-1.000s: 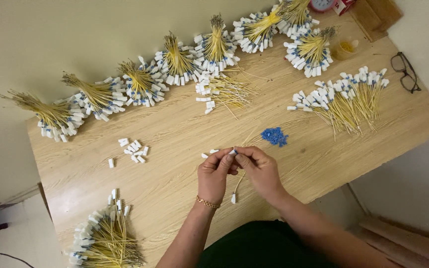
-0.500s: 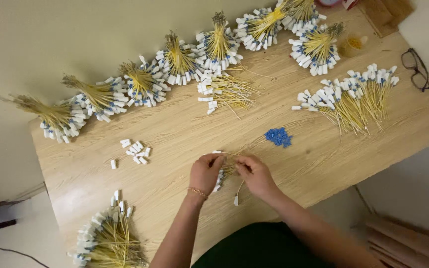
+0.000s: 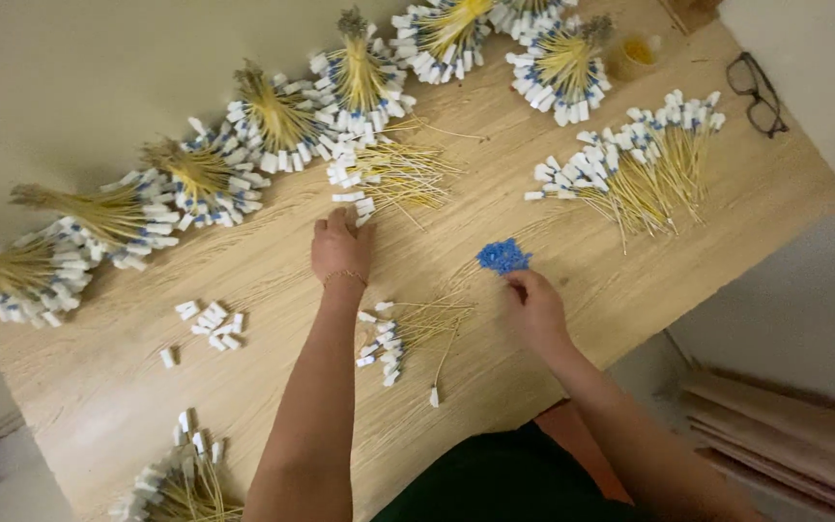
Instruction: Assembling small blue components onto thin wires at a workbench
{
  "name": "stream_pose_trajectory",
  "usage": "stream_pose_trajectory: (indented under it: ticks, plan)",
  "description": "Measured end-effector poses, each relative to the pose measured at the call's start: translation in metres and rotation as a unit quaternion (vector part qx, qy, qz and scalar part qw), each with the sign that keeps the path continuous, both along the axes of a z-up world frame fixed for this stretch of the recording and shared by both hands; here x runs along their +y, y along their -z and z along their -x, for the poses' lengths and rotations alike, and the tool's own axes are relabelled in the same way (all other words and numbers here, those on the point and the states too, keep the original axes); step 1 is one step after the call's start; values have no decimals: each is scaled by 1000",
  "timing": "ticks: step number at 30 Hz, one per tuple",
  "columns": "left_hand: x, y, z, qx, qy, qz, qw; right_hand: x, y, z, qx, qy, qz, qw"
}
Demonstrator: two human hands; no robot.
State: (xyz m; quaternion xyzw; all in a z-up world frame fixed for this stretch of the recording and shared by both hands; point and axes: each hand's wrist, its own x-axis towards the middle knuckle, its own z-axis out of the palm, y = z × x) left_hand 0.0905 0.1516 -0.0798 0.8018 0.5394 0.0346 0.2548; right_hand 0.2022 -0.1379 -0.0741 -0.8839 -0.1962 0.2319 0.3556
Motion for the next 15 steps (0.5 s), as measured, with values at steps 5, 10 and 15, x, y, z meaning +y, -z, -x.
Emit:
stream_pose_trajectory:
  ticks: [5,10,15]
  plan:
    - [4,14,-1,26,-15,-3,1000,21,-15,3,-106,-85,75,988]
    - [-11,10,30,-13,-1,-24,1000,24,-8,6,-190,-139,83,968]
    - [-48,-21,79,-103,-54,49,992,12,16,0,-145,-94,49,984]
